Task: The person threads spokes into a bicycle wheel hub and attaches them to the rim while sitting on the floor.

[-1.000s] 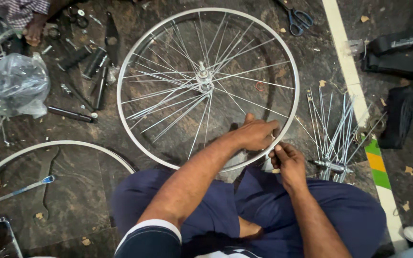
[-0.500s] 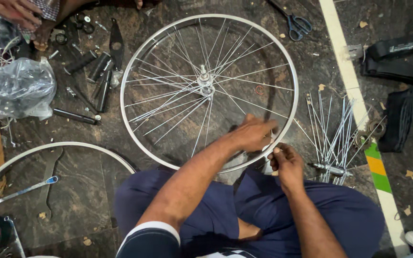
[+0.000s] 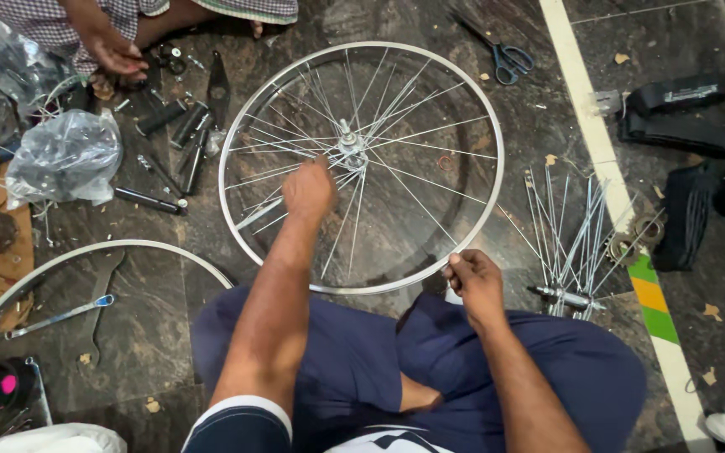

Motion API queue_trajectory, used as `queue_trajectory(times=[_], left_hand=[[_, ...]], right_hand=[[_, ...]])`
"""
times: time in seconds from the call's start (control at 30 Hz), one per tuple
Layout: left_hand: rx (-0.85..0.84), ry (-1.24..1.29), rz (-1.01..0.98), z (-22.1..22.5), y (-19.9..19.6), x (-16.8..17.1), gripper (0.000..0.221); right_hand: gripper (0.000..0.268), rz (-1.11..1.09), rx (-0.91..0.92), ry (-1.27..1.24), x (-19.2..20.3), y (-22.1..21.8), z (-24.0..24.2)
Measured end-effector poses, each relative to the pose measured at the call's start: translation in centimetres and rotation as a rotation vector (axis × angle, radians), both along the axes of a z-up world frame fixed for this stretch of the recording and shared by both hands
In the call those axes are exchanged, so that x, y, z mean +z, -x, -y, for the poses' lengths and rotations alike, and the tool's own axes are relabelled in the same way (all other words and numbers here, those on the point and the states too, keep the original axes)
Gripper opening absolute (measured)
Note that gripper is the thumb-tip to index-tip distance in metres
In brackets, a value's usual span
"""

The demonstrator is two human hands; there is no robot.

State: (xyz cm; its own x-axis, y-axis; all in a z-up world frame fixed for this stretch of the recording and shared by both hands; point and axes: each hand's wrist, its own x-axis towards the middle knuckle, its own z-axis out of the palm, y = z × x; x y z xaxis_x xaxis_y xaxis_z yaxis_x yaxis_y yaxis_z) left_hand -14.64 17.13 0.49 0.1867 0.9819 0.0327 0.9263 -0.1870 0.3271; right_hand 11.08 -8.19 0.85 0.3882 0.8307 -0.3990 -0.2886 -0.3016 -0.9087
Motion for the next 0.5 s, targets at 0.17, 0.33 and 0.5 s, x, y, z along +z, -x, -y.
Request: queue_trajectory(times=[0.17,0.33,0.5], left_hand=[[0.011,0.037,0.042,1.3,0.1,1.2,0.025],[-0.037,-0.368,0.06,3.7,-1.7,1.4,0.028],[-0.02,0.015,-0.07,5.9,-5.0,0.6,0.061]], right_hand=[[0.014,0.019,0.001,0.037,0.8,0.4,-0.2],[0.015,0.037,0.006,0.042,1.1,0.7,0.0],[0.014,0.043,0.016,0.022,1.3,0.7,-0.1]])
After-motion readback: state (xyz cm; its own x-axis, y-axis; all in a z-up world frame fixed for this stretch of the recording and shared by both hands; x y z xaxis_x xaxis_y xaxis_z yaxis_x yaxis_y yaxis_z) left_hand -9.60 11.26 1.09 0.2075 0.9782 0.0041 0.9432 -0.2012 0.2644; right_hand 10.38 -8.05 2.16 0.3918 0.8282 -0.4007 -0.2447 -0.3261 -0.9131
